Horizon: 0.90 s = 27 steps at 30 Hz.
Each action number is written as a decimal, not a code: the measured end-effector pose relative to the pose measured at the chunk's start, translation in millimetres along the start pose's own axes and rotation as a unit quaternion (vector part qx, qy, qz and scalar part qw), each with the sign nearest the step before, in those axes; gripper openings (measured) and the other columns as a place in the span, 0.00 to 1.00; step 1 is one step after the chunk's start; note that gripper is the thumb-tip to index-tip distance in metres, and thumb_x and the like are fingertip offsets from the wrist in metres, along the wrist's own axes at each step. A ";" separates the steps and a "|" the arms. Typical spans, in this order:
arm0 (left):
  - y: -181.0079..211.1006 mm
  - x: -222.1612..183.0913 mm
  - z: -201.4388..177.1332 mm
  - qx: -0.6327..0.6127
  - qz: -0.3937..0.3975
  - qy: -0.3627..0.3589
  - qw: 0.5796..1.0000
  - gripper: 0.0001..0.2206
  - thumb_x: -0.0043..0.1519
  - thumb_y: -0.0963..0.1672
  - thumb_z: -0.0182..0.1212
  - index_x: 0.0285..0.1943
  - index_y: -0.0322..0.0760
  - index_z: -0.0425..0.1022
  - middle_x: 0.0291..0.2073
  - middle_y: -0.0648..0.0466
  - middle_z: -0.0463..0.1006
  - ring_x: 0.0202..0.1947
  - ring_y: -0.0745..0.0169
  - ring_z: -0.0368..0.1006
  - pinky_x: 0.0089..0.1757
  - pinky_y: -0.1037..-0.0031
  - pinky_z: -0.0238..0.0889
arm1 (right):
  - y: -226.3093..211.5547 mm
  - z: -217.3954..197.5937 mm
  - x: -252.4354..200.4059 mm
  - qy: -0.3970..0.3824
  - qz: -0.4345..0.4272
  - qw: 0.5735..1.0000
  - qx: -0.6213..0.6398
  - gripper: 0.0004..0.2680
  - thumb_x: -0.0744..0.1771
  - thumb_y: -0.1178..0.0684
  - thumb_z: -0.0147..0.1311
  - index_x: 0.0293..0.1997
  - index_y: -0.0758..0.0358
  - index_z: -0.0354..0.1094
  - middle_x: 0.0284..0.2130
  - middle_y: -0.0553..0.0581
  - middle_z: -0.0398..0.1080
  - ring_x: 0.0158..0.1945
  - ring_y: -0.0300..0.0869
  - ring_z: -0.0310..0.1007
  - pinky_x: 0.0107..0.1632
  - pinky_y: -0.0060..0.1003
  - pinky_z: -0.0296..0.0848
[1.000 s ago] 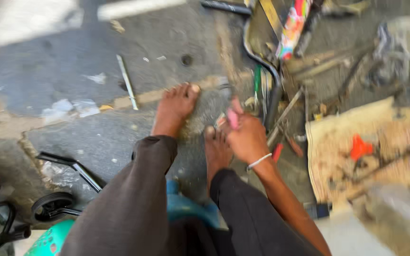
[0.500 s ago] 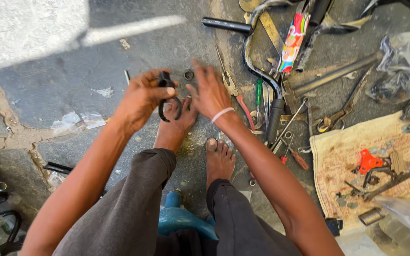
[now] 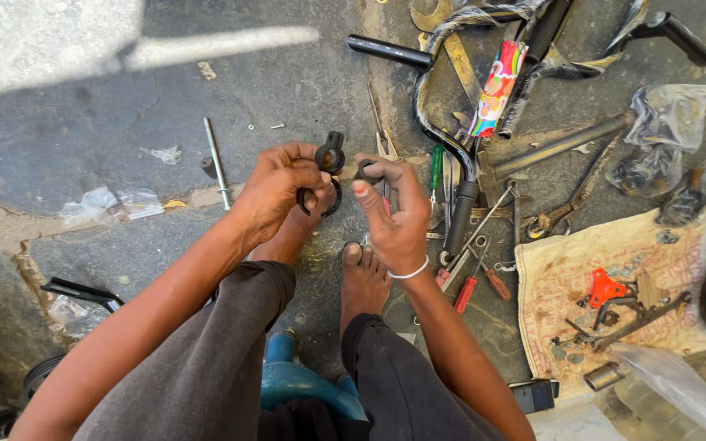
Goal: The person assembles a bicycle handlebar by applying a decorative wrap, attaching a brake lever, inserting a handlebar grip, and securing a mounting bracket using a screwdriver.
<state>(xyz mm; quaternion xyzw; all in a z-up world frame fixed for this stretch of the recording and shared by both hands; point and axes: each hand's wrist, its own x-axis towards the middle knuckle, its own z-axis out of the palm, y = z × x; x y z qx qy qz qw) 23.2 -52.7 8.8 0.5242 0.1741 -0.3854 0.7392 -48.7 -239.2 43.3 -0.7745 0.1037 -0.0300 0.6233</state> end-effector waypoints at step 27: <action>21.6 -45.9 -4.3 0.075 0.071 0.106 0.989 0.12 0.67 0.44 0.59 0.55 0.29 0.73 0.42 0.44 0.83 0.32 0.66 0.71 0.32 0.77 0.63 | 63.6 -46.1 184.1 -0.155 -0.121 0.786 -0.586 0.14 0.67 0.51 0.61 0.55 0.68 0.66 0.44 0.70 0.73 0.48 0.62 0.73 0.49 0.57 0.69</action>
